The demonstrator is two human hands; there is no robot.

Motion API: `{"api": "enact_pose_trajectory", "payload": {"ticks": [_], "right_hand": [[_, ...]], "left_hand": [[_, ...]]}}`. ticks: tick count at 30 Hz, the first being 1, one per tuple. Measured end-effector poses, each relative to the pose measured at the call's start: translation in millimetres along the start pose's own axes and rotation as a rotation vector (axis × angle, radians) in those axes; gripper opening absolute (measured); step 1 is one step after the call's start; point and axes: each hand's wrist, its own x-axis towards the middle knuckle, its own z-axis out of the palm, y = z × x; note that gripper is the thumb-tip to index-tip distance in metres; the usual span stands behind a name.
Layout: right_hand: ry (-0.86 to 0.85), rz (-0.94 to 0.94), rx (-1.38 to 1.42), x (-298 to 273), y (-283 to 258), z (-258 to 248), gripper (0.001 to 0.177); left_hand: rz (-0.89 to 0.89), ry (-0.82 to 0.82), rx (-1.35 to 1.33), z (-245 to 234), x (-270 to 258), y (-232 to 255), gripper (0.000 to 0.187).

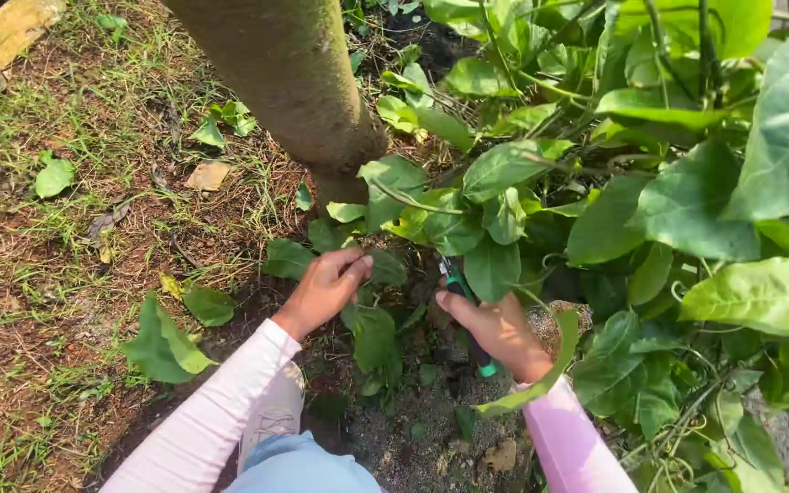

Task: Pruning and collecting leaves from a bush using hand shears.

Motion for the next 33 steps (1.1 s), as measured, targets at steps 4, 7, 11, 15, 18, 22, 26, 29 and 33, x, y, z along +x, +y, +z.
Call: {"api": "enact_pose_trajectory", "payload": {"ticks": [4,7,11,15,18,22,26,29,33], "right_hand": [[-0.029,-0.236,0.127,33,3,21,0.047],[0.055,-0.21,0.01,42,-21,29,0.05],[0.086,-0.185,0.08,62,-26,30,0.046],[-0.004,-0.174,0.155,71,-36,24,0.039],[-0.01,-0.155,0.111,66,-44,19,0.038],[-0.021,-0.108,0.024,49,-43,5,0.038],[-0.193,-0.181,0.087,23,-34,-14,0.042],[-0.043,0.097,0.111,18,-24,-21,0.051],[-0.091,0.09,0.235,33,-10,-17,0.054]], "left_hand": [[-0.065,0.037,0.121,-6,-7,4,0.03],[0.009,0.01,0.216,-2,-9,11,0.029],[0.367,0.081,0.143,9,-9,2,0.025],[0.172,0.013,0.206,16,-12,11,0.027],[0.139,0.003,0.182,13,-16,15,0.028],[0.045,0.0,0.27,8,-17,10,0.029],[0.194,0.084,0.2,-5,-16,8,0.026],[0.089,0.091,0.268,-8,-15,15,0.025],[0.091,0.004,0.287,-1,-20,11,0.03]]}}
